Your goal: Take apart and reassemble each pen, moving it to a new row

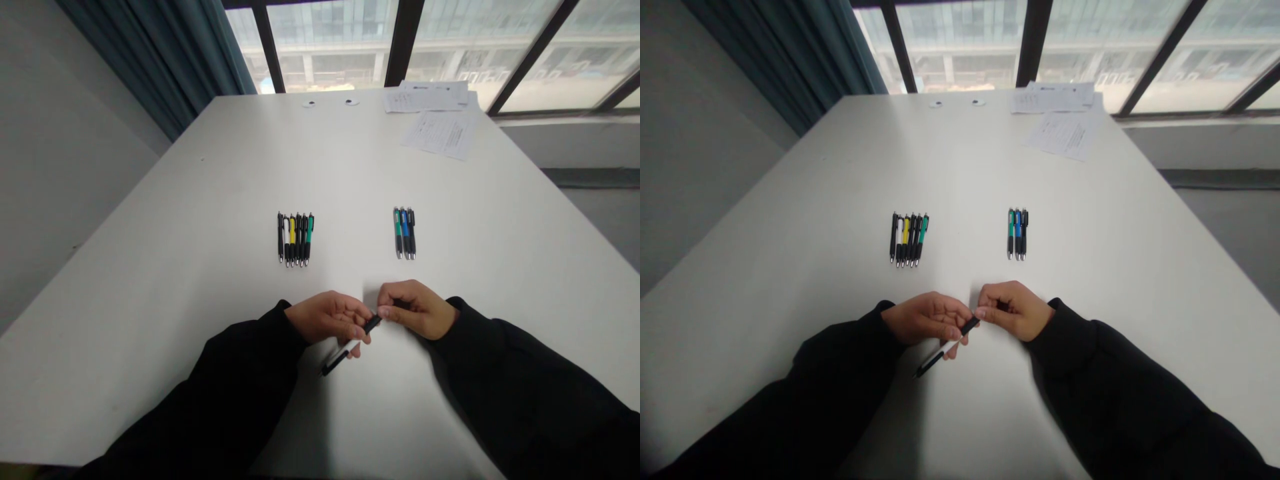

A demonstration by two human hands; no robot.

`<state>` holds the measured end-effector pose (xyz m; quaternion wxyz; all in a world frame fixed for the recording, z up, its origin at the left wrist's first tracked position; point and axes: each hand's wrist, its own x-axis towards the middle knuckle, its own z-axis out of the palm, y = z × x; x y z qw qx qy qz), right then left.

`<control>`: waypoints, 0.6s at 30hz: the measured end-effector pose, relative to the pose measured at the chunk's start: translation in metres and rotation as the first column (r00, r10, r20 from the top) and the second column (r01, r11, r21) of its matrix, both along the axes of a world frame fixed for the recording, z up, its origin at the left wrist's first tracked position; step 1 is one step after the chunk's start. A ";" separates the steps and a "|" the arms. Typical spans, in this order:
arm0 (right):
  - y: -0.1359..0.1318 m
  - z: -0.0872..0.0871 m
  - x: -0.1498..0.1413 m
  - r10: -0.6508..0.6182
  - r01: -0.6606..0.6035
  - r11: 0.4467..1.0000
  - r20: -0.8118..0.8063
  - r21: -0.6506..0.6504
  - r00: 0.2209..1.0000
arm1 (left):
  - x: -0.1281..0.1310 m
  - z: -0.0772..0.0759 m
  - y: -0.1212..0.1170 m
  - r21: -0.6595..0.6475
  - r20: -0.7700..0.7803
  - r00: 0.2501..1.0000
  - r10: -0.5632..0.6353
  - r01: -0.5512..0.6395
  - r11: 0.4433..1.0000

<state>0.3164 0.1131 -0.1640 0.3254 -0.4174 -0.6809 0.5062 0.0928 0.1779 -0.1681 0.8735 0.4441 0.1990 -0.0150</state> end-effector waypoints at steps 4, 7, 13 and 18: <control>0.001 0.000 0.000 0.035 -0.042 0.994 0.070 0.106 0.997 | 0.001 0.001 -0.001 -0.006 -0.012 1.000 -0.005 0.005 1.000; 0.000 0.002 0.000 0.012 -0.015 0.996 0.028 0.091 1.000 | 0.000 0.000 0.000 -0.009 -0.011 1.000 0.005 -0.005 1.000; 0.001 0.002 -0.002 0.065 -0.077 0.992 0.117 0.103 0.991 | 0.001 0.002 0.001 0.003 -0.025 0.999 -0.026 0.026 1.000; 0.001 0.000 -0.001 0.068 -0.074 0.994 0.066 0.086 0.996 | 0.001 0.001 0.001 0.016 -0.029 1.000 -0.012 0.013 1.000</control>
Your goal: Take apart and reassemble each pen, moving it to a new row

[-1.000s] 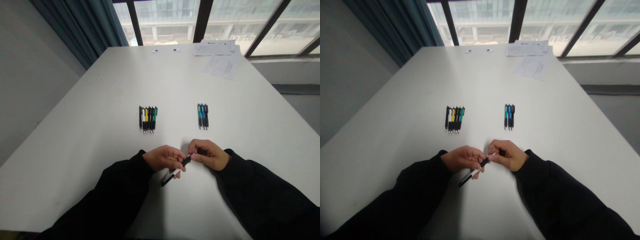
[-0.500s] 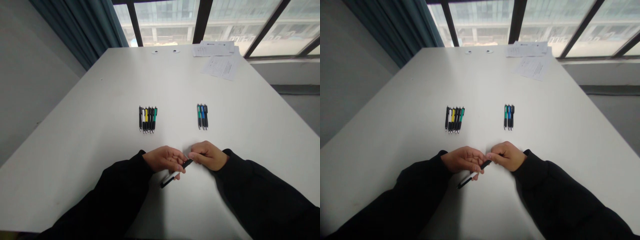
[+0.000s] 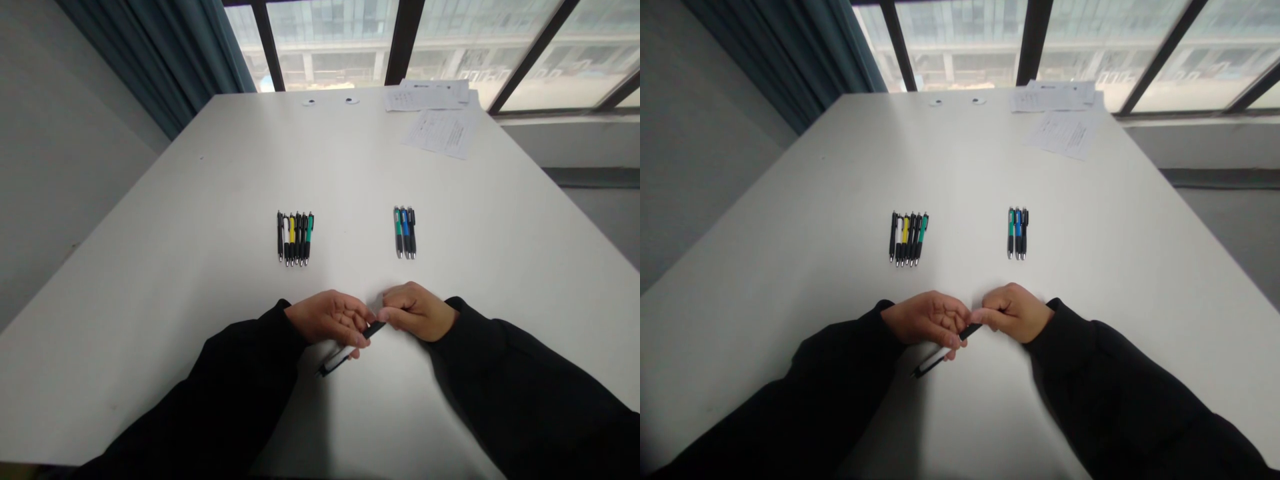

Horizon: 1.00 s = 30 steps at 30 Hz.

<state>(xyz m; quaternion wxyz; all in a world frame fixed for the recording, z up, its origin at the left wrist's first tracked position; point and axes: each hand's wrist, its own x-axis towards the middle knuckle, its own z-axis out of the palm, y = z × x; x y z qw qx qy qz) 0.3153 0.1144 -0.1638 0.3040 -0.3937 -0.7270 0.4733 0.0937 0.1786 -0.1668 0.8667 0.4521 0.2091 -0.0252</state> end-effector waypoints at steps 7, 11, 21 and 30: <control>0.000 0.001 0.002 0.020 -0.019 0.999 0.058 -0.030 0.998 | 0.000 -0.001 0.001 0.018 0.005 1.000 -0.021 0.020 1.000; 0.001 0.000 0.000 0.013 -0.012 1.000 0.091 -0.007 0.996 | 0.000 0.001 0.000 0.041 -0.016 0.998 -0.053 0.053 0.998; -0.004 -0.003 -0.005 -0.096 0.016 0.960 -0.274 -0.279 0.957 | 0.005 -0.001 0.003 -0.025 0.248 0.862 0.443 -0.451 0.892; 0.005 -0.009 0.005 -0.527 0.368 0.835 -0.402 -0.409 0.749 | 0.003 0.003 0.006 0.007 0.137 0.827 0.545 -0.551 0.834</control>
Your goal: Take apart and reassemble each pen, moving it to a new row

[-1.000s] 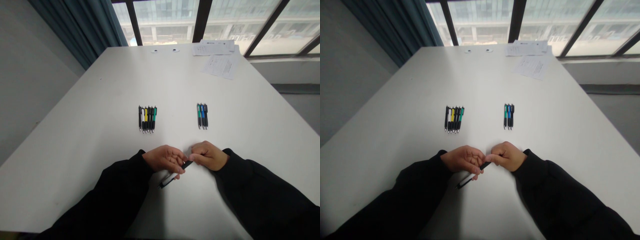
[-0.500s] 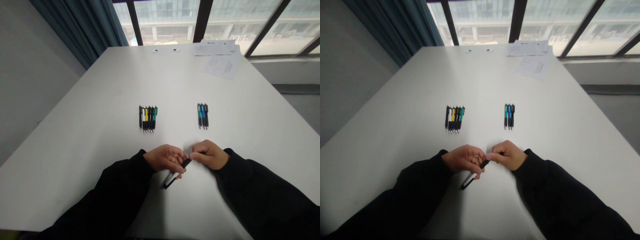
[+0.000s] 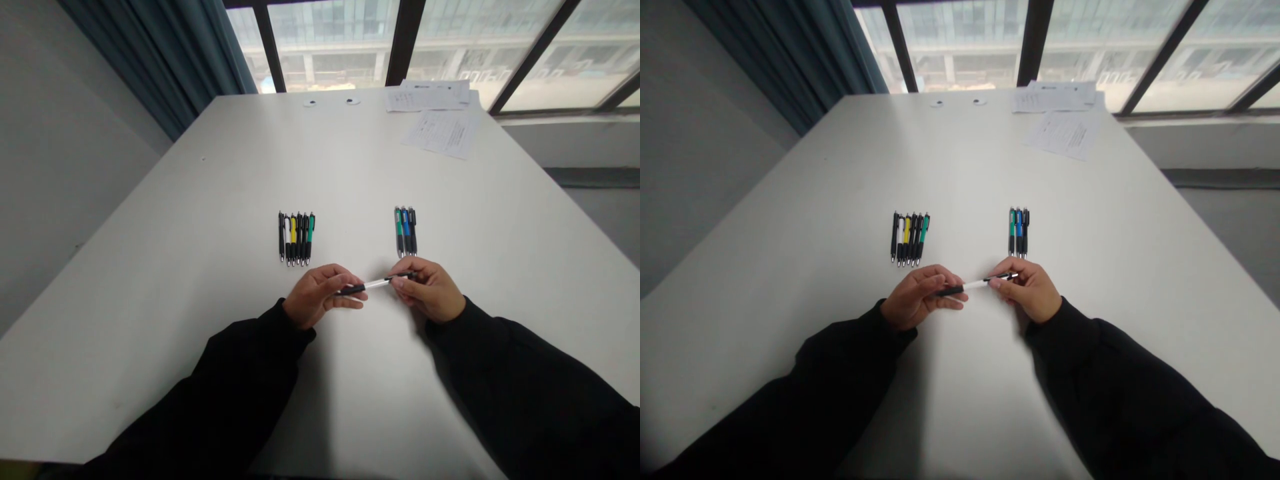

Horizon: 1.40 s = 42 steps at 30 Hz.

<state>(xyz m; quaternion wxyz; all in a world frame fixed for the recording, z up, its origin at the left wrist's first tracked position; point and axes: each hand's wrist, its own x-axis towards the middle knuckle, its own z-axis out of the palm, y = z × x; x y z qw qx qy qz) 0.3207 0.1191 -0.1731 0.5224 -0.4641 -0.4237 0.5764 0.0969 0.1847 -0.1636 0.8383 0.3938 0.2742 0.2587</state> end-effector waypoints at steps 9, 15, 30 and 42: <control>0.002 0.002 -0.002 0.122 -0.161 0.982 -0.317 -0.100 0.941 | 0.005 0.001 -0.017 -0.105 -0.124 0.896 -0.426 0.415 0.904; 0.006 0.005 -0.006 0.280 -0.395 0.906 -0.487 -0.150 0.828 | 0.016 0.002 -0.038 -0.119 -0.122 0.888 -0.443 0.430 0.895; 0.009 0.011 -0.009 0.411 -0.607 0.754 -0.542 -0.249 0.733 | 0.017 -0.001 -0.037 -0.096 -0.116 0.885 -0.451 0.441 0.892; 0.007 0.011 -0.015 0.301 -0.430 0.861 -0.409 -0.273 0.861 | 0.017 0.000 -0.035 -0.106 -0.147 0.916 -0.373 0.361 0.927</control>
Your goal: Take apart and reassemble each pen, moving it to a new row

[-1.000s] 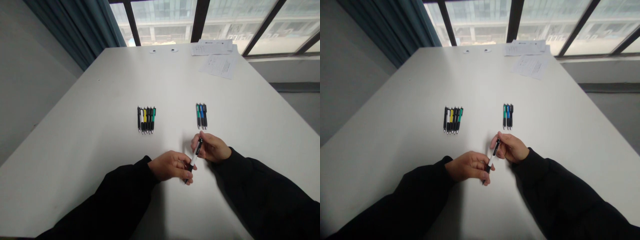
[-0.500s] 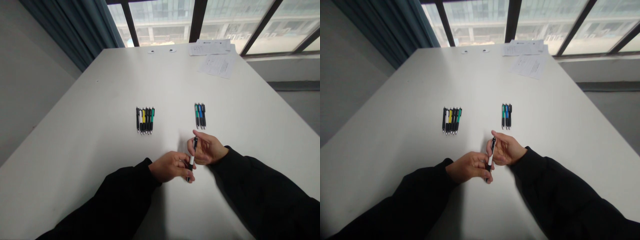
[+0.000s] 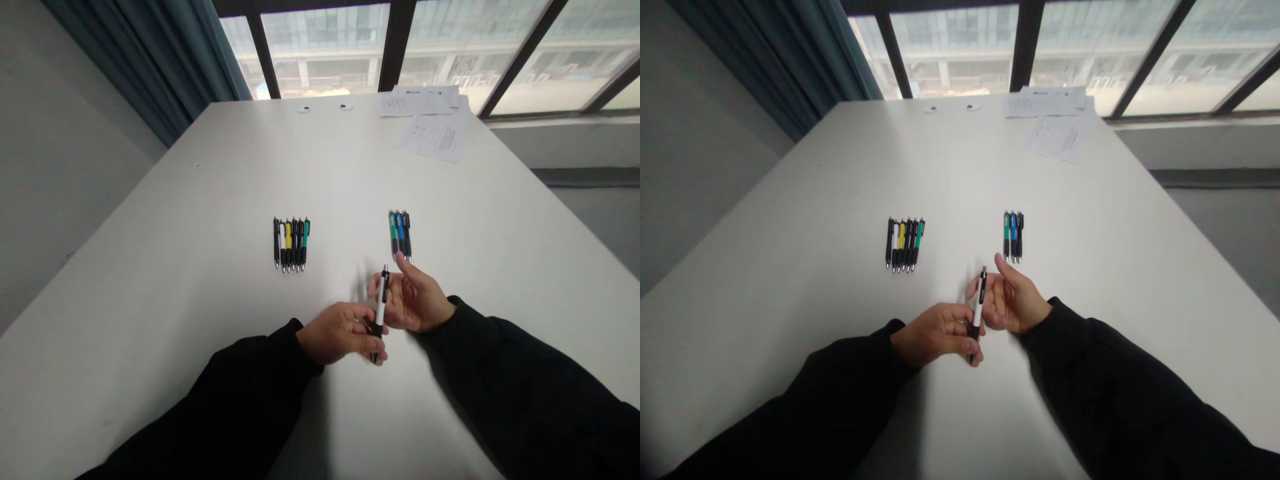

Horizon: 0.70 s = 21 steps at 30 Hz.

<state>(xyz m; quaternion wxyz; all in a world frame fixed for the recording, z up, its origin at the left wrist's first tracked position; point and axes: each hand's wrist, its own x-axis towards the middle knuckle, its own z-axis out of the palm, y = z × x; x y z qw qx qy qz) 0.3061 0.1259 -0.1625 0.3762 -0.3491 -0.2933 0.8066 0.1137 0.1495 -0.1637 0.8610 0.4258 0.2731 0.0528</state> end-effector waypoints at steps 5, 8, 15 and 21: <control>-0.019 -0.004 -0.021 -0.335 0.062 0.885 0.540 0.461 0.772 | 0.003 -0.008 0.009 0.085 -0.001 0.912 0.411 -0.409 0.909; -0.028 -0.005 -0.031 -0.431 -0.295 0.723 0.741 0.625 0.514 | 0.004 -0.012 0.014 0.143 0.019 0.851 0.525 -0.522 0.841; -0.029 -0.004 -0.038 -0.542 -0.588 0.647 0.835 0.485 0.093 | 0.008 -0.012 0.014 0.199 -0.003 0.846 0.533 -0.522 0.830; -0.011 -0.011 -0.020 -0.551 -0.525 0.757 0.811 0.388 -0.195 | 0.011 -0.007 0.011 0.139 -0.009 0.770 0.638 -0.631 0.764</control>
